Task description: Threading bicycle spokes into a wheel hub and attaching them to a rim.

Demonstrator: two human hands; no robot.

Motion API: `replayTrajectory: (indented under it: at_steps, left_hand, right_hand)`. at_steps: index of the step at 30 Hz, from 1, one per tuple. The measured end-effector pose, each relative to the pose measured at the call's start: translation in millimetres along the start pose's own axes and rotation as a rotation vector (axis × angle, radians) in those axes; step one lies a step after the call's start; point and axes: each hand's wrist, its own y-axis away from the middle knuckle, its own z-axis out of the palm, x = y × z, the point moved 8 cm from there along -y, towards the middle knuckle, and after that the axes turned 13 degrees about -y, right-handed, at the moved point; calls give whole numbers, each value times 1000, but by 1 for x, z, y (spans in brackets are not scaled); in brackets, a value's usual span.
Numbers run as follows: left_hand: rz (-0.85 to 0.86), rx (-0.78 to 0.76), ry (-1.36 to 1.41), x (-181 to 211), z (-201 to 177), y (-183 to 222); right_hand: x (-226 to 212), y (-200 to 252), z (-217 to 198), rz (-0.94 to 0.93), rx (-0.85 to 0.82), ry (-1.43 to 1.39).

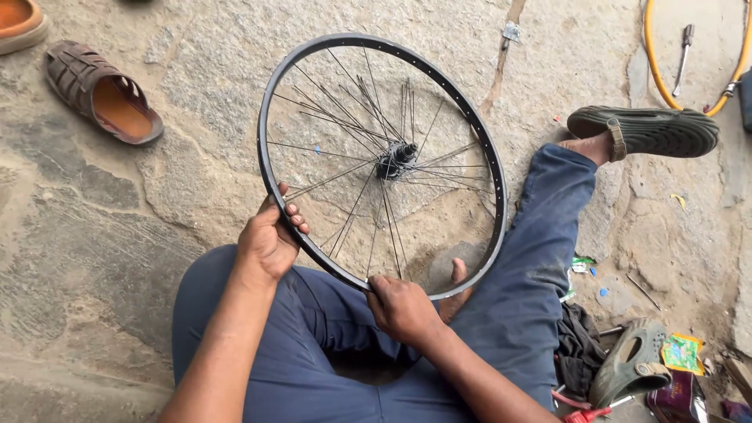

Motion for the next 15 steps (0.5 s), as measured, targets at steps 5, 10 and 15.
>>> replayTrajectory:
  at_steps: [5, 10, 15]
  left_hand:
    - [6, 239, -68, -15, -41, -26]
    - [-84, 267, -106, -19, -24, 2]
    - [-180, 208, -22, -52, 3, 62]
  right_hand:
    - [2, -7, 16, -65, 78, 77]
    - [6, -12, 26, -30, 64, 81]
    - [-2, -13, 18, 36, 77, 42]
